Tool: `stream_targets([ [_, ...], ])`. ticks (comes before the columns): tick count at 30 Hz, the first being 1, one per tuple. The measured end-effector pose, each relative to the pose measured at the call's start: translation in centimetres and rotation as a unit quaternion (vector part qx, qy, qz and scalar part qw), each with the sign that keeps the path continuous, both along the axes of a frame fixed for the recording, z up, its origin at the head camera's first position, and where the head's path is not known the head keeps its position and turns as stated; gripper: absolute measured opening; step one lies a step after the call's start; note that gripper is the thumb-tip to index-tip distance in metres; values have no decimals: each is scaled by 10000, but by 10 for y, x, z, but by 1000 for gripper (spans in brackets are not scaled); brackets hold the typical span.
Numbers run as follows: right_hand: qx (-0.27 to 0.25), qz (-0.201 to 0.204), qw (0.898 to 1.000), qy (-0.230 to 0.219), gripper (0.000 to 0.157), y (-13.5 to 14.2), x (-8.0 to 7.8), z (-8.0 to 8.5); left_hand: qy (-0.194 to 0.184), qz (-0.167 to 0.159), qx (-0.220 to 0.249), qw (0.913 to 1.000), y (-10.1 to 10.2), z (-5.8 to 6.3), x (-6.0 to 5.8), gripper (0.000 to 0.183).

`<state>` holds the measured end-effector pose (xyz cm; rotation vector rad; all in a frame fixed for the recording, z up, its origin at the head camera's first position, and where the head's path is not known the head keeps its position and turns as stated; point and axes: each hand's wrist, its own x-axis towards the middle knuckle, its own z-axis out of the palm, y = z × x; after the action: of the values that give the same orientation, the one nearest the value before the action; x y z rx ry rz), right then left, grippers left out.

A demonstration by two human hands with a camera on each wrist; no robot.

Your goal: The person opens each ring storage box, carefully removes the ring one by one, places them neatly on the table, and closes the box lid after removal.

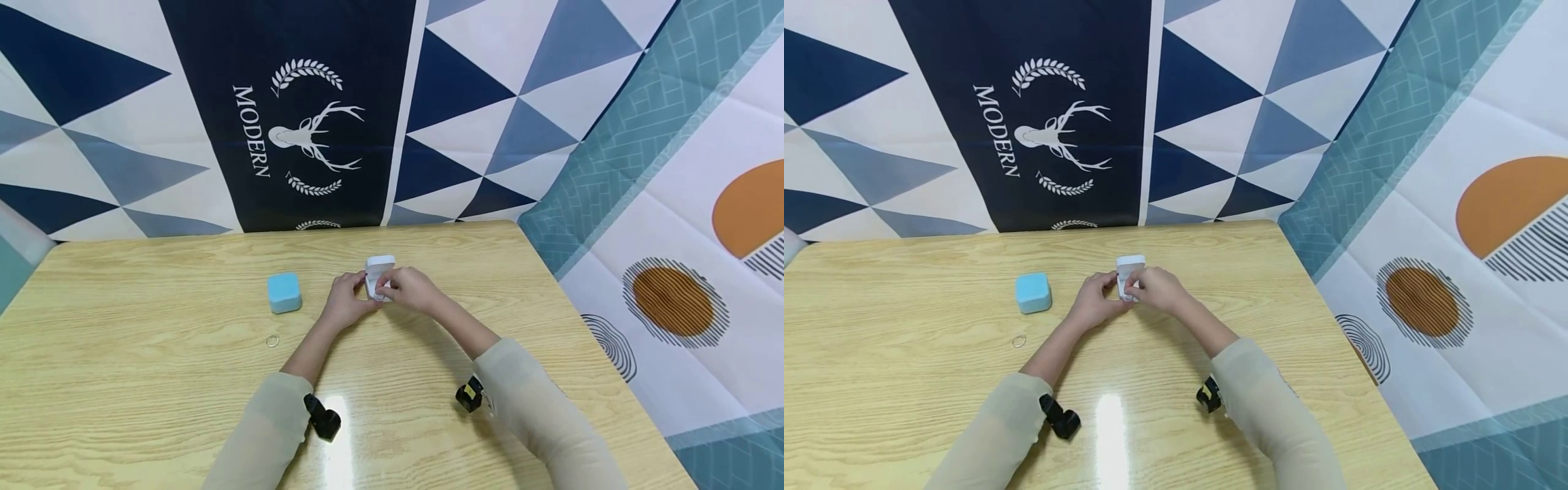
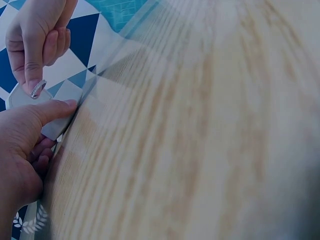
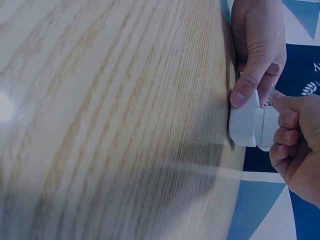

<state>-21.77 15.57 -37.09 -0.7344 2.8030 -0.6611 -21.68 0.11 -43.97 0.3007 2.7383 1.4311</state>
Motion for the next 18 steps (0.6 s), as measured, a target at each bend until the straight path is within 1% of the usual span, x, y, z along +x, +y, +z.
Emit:
stream_targets([
  [10, -46, 137, 9999, -22, 15, 0, 6, 2, 35, 27, 68, 10000, 0, 1, 0, 67],
  [18, -90, 265, 9996, -22, 14, 3, 6, -2, -3, 13, 65, 10000, 0, 1, 0, 67],
])
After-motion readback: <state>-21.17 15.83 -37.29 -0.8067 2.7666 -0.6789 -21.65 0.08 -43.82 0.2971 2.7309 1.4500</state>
